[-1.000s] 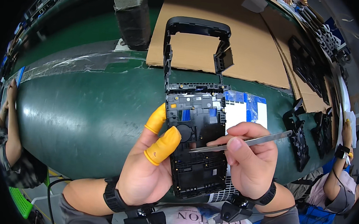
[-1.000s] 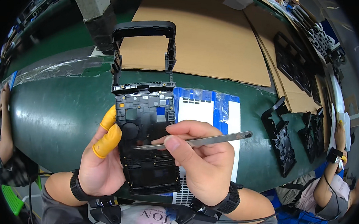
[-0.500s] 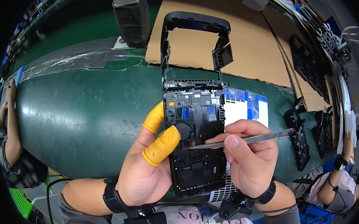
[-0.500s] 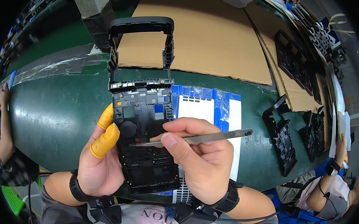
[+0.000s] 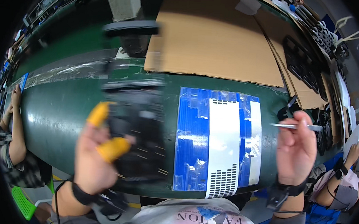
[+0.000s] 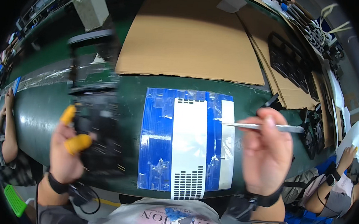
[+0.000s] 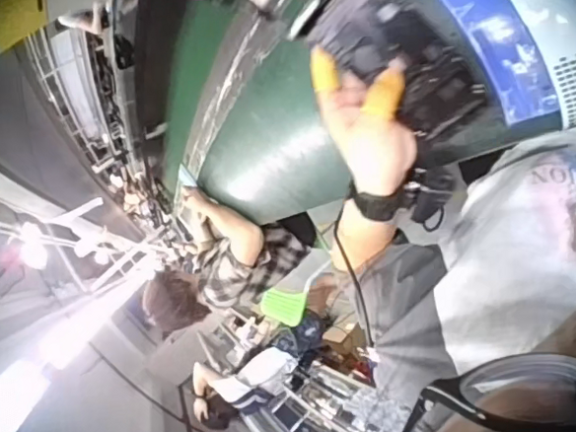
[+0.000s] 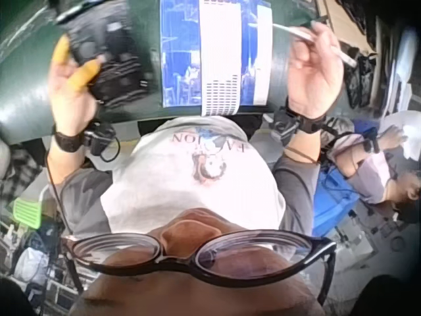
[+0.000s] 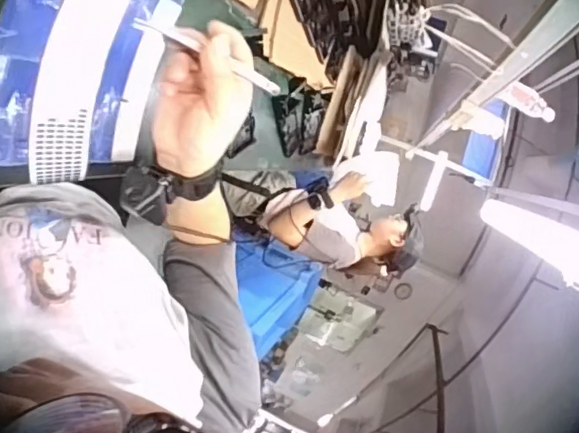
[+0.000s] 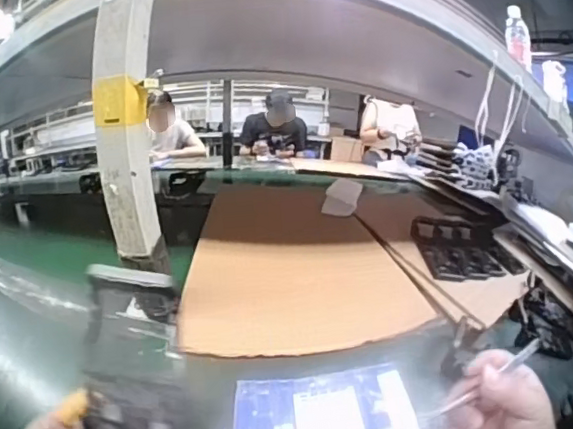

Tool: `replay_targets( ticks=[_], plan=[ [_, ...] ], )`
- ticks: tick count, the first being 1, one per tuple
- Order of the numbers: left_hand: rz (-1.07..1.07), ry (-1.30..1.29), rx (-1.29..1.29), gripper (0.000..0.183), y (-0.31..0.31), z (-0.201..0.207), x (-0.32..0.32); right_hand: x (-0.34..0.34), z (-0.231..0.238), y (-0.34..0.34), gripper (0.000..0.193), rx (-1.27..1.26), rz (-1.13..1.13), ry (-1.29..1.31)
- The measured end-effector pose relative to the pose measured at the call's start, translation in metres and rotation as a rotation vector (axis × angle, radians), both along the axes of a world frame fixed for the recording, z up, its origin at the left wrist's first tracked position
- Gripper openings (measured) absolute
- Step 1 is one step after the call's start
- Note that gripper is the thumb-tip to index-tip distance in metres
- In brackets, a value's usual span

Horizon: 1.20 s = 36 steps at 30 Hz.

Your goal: Assembling the internal frame and components of an electronic device using tweezers and manual handling.

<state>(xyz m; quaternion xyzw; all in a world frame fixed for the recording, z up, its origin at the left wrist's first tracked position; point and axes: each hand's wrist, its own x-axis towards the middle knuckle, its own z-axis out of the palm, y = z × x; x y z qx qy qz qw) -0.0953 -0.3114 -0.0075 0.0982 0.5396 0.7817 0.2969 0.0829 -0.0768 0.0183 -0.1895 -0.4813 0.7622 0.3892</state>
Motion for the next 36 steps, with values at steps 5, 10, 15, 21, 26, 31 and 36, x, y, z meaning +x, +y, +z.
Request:
replay_targets(
  ticks=[5,10,15,21,26,31,36],
  plan=[
    [-0.033,0.102,-0.153,0.031,-0.053,0.001,-0.120,0.061,-0.001,0.034,0.016,-0.027,-0.104,0.028],
    [0.130,0.100,-0.186,0.020,-0.069,-0.027,-0.315,0.043,-0.007,0.017,0.016,-0.084,0.006,0.051],
    [0.840,0.596,-0.857,0.044,0.011,-0.042,-0.331,0.063,-0.009,0.013,0.015,-0.079,-0.079,0.043],
    [0.024,0.714,-0.350,0.022,0.030,0.041,-0.167,0.139,-0.019,0.033,0.017,-0.074,-0.297,-0.028],
    [-0.992,0.554,-0.229,0.022,0.138,0.064,0.031,0.153,-0.016,0.035,0.017,-0.143,-0.301,0.159],
    [-1.284,0.090,-0.543,0.044,0.256,0.003,0.136,0.162,-0.007,0.012,0.016,-0.072,-0.311,0.269],
    [-1.320,0.214,-0.823,0.051,0.309,-0.025,0.169,0.218,-0.022,0.003,0.018,-0.142,-0.372,0.357]
  ],
)
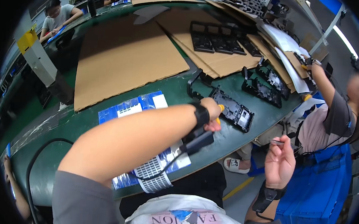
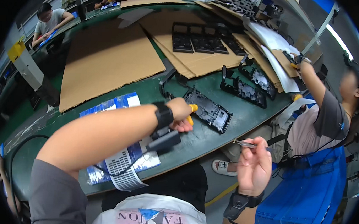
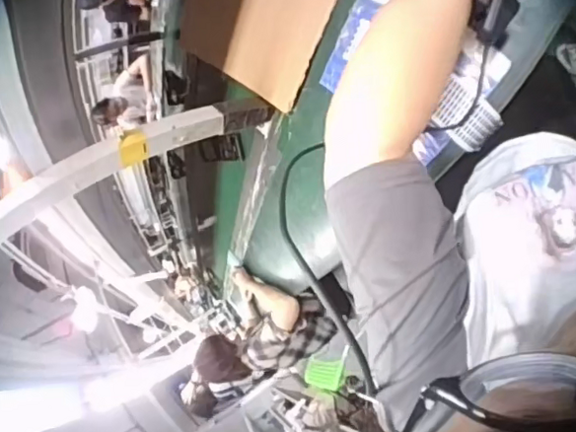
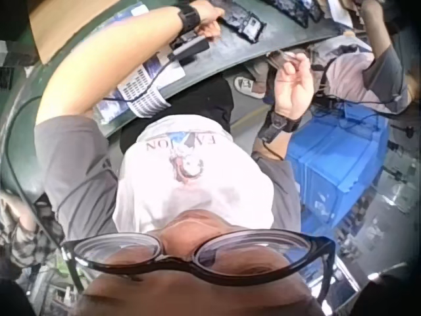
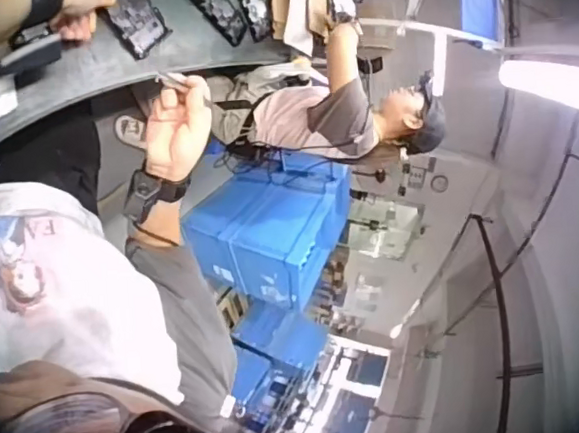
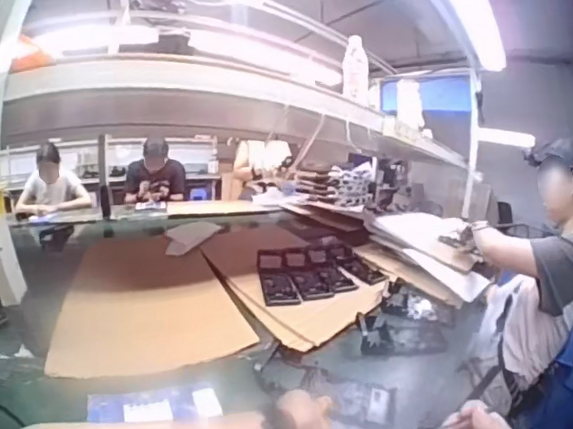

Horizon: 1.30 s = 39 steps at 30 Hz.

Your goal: Assembling the internal frame and components of an electronic device using tweezers and manual handling.

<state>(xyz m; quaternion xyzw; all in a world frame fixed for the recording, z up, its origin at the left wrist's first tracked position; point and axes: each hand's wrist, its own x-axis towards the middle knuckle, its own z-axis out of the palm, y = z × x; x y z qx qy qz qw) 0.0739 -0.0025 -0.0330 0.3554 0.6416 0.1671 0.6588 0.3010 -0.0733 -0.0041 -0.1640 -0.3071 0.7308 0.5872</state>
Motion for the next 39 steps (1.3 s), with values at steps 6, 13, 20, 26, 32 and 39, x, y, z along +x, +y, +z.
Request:
replay_targets(
  ticks=[6,13,20,26,32,39],
  plan=[
    [-0.038,0.073,-0.034,0.048,0.003,0.034,-0.022,0.039,-0.012,-0.005,0.020,-0.018,-0.012,0.068],
    [0.336,-0.010,0.317,0.025,-0.104,0.113,-0.097,0.022,-0.013,0.003,0.020,-0.065,0.035,0.079],
    [0.935,-0.147,0.662,0.019,-0.252,0.082,-0.153,-0.076,-0.016,-0.032,0.012,-0.031,0.344,-0.350],
    [1.129,-0.385,0.661,0.017,-0.260,0.044,-0.160,-0.156,-0.017,-0.045,0.013,0.018,0.611,-0.552],
    [1.175,-0.393,0.843,0.019,-0.248,0.005,-0.171,-0.183,-0.026,-0.057,0.011,0.029,0.506,-0.702],
    [1.081,-0.434,0.625,0.033,-0.250,0.005,-0.166,-0.184,-0.029,-0.059,0.013,0.072,0.452,-0.724]
  ],
)
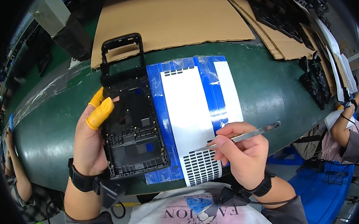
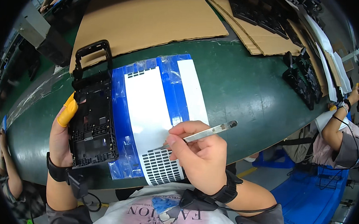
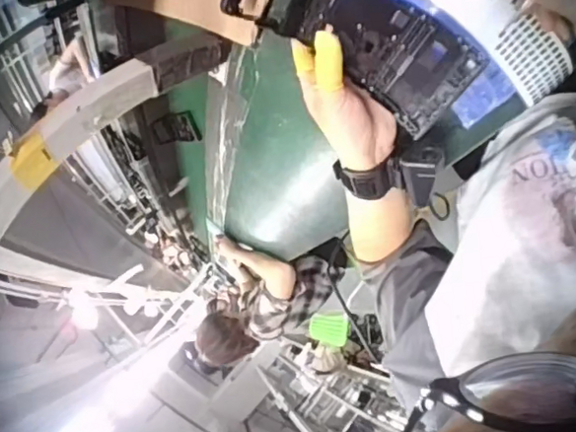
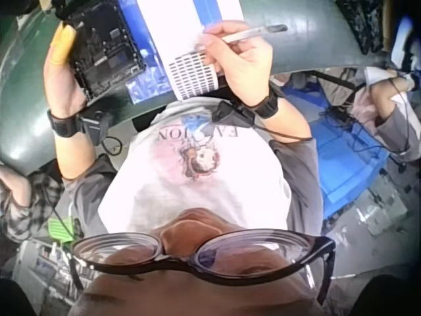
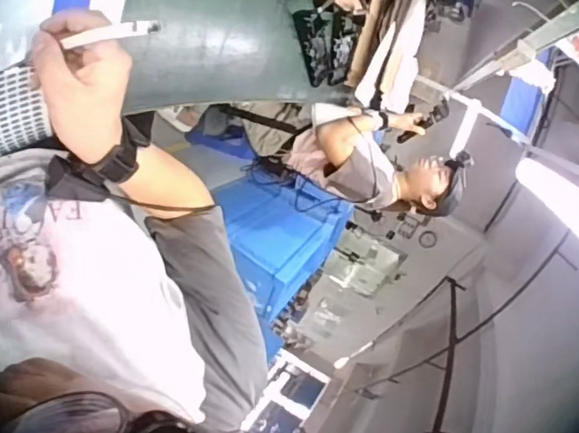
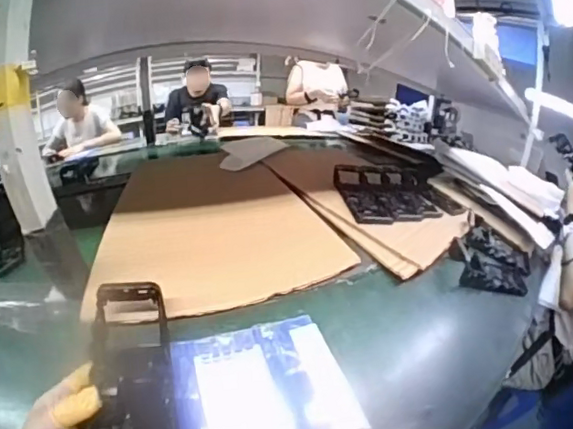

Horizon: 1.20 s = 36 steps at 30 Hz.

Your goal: Assembling the internal frame and components of an electronic device using tweezers and manual handling.

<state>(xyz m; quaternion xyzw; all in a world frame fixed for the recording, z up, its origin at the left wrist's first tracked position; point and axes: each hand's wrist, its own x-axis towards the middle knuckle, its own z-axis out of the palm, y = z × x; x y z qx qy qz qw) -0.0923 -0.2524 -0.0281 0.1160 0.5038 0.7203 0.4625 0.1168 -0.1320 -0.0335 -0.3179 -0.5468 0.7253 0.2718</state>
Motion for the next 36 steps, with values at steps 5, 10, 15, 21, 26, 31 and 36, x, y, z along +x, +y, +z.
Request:
replay_targets(
  ticks=[5,10,15,21,26,31,36],
  plan=[
    [0.097,-0.264,0.163,0.041,0.004,0.003,0.015,0.000,-0.002,0.001,0.013,0.004,0.004,-0.016],
    [0.122,-0.259,0.174,0.047,0.001,0.004,0.027,0.001,0.000,0.004,0.013,-0.018,0.025,-0.037],
    [0.020,-0.285,0.181,0.060,0.003,0.012,0.042,0.000,0.030,0.000,0.015,-0.052,0.098,0.237],
    [-0.123,-0.254,0.233,0.056,0.002,0.009,0.042,-0.035,0.022,-0.011,0.019,0.002,0.229,0.245],
    [-0.132,-0.262,0.185,0.051,0.000,0.010,0.041,-0.040,0.010,-0.013,0.018,-0.050,0.217,0.259],
    [-0.121,-0.245,0.176,0.050,0.001,0.008,0.041,-0.042,0.007,-0.013,0.016,-0.052,0.168,0.261],
    [-0.107,-0.241,0.169,0.050,0.003,0.008,0.040,-0.044,0.006,-0.013,0.015,-0.027,0.162,0.245]
  ],
)
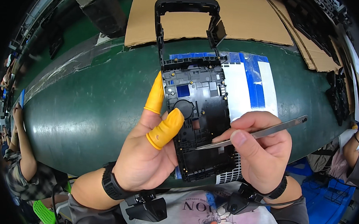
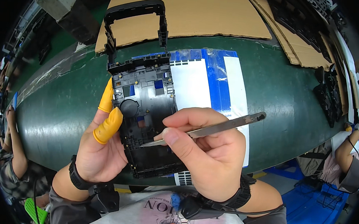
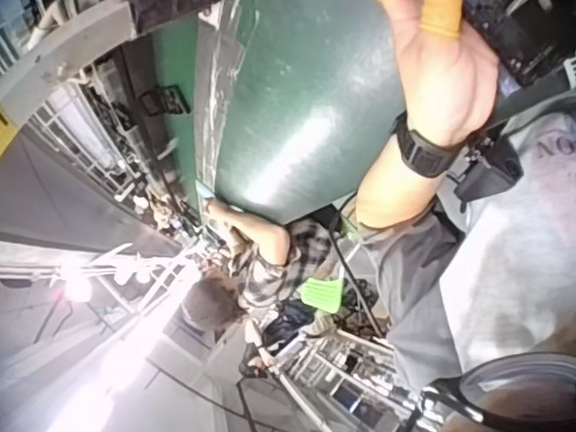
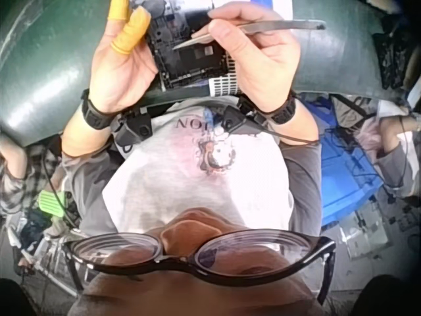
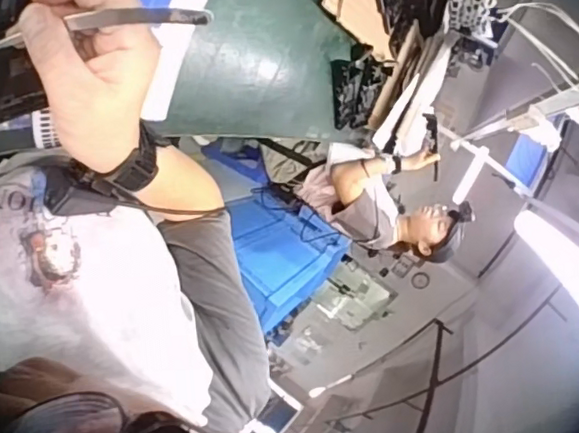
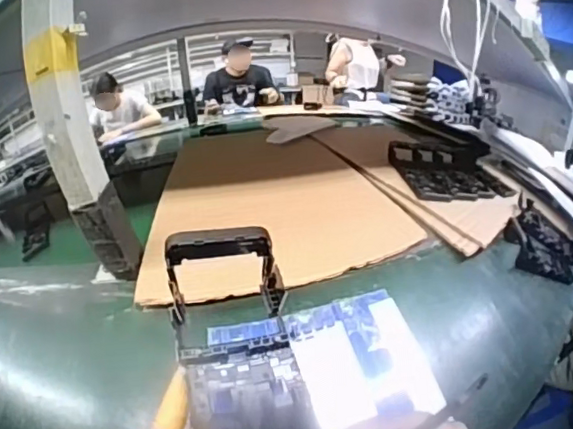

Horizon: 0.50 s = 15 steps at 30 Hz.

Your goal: Assembling the internal frame and components of an electronic device using tweezers and manual handling.

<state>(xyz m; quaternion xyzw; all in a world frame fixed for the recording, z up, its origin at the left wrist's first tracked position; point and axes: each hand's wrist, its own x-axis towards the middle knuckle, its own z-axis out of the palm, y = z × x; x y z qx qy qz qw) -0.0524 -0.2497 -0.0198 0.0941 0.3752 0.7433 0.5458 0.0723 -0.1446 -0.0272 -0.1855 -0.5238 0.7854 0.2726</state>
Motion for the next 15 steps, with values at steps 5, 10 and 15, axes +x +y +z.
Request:
replay_targets(
  ticks=[5,10,15],
  plan=[
    [-0.010,0.006,0.005,0.048,-0.001,0.000,-0.001,-0.001,0.000,-0.001,0.014,0.007,-0.016,-0.033],
    [0.010,0.018,0.039,0.075,-0.002,-0.003,0.001,0.000,-0.002,-0.001,0.014,0.009,-0.011,-0.030],
    [0.056,0.167,0.025,0.101,-0.003,-0.010,0.007,0.001,0.002,-0.001,0.014,0.052,-0.039,-0.090]
  ],
)
